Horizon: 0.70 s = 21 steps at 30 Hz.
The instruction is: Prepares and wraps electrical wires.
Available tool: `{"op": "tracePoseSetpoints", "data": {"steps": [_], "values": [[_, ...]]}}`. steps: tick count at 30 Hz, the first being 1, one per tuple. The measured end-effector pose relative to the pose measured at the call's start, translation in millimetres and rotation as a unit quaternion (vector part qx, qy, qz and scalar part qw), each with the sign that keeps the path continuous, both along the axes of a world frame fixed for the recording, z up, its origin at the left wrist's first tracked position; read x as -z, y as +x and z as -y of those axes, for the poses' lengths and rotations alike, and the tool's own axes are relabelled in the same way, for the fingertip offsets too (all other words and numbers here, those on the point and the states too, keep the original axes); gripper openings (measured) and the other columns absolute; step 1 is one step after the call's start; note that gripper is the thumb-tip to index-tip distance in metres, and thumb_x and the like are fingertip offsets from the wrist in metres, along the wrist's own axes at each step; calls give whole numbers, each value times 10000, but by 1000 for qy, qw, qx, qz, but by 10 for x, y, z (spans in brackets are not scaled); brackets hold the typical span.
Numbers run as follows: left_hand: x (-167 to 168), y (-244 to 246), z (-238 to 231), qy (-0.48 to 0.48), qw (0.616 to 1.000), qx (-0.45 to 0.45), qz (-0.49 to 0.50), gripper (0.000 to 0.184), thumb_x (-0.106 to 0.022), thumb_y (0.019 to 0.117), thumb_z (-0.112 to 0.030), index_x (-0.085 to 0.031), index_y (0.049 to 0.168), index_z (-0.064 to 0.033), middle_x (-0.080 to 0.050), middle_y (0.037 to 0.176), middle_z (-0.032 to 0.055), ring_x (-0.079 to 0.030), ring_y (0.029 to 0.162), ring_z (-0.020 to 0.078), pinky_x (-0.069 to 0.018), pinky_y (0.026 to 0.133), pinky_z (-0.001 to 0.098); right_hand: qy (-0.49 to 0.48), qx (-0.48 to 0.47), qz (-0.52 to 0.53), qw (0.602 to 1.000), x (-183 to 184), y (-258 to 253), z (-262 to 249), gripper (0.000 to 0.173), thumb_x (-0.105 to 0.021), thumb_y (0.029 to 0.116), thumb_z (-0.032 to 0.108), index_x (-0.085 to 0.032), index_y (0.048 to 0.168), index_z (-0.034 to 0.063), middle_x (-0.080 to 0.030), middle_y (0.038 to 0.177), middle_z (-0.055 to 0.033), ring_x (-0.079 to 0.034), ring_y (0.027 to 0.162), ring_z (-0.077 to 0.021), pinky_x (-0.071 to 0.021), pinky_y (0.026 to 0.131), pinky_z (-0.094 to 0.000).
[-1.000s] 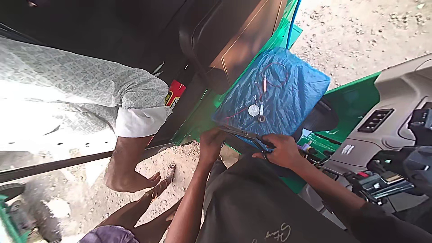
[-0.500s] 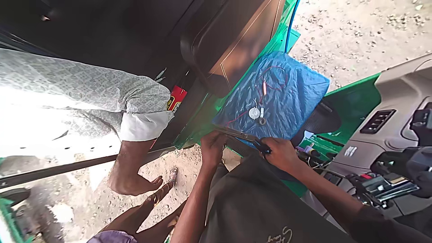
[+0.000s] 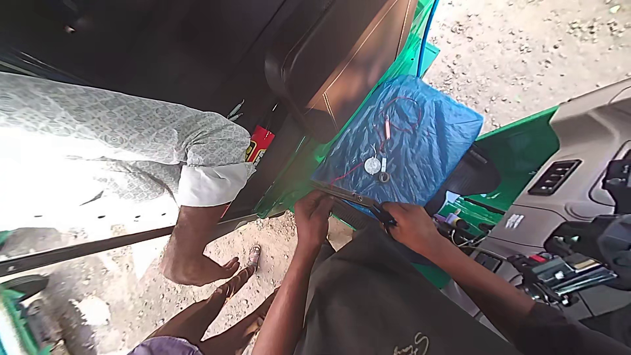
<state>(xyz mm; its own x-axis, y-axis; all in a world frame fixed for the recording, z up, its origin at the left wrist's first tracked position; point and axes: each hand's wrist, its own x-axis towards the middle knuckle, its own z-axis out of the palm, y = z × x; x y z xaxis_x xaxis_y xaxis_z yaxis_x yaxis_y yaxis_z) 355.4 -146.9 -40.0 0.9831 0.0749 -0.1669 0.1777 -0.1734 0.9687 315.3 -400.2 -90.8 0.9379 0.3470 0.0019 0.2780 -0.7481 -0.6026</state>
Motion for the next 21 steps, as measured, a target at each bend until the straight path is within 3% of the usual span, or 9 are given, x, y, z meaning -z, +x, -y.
{"op": "tracePoseSetpoints", "data": {"steps": [6, 11, 14, 17, 21], "values": [[26, -17, 6, -1, 1000, -7, -8, 189, -587, 971, -79, -715, 835, -47, -569, 612, -1, -415, 478, 69, -337, 462, 240, 3, -2, -16, 1000, 19, 7, 19, 204, -686, 850, 141, -699, 1019, 28, -719, 839, -149, -724, 740, -328, -592, 643, -516], [21, -19, 18, -19, 1000, -13, -12, 186, -579, 958, -58, -720, 840, -29, -575, 621, -3, -416, 474, 63, -339, 451, 234, -13, -3, 7, 1000, 39, -2, 29, 276, -668, 948, 309, -691, 1006, 40, -712, 812, -136, -720, 714, -315, -589, 620, -497], [7, -14, 9, -22, 1000, -16, -13, 189, -571, 956, -49, -717, 837, -29, -567, 614, -9, -409, 466, 58, -336, 443, 233, -9, -1, 22, 1000, 36, -5, 4, 270, -683, 936, 304, -692, 996, 40, -708, 797, -133, -718, 699, -318, -587, 599, -496], [-14, -18, 11, -26, 999, -13, -12, 194, -570, 973, -46, -751, 911, -17, -608, 657, 12, -412, 482, 61, -335, 451, 234, -12, -5, 30, 999, 27, -12, -3, 277, -684, 946, 306, -691, 983, 32, -709, 788, -136, -720, 688, -319, -589, 594, -488], [-33, -28, -3, -20, 1000, -18, -5, 190, -575, 966, -50, -743, 880, -27, -592, 640, 8, -411, 480, 64, -330, 451, 235, -6, -6, 40, 999, 18, -7, -19, 269, -675, 946, 299, -688, 963, 31, -699, 761, -127, -711, 659, -306, -579, 568, -476]]}}
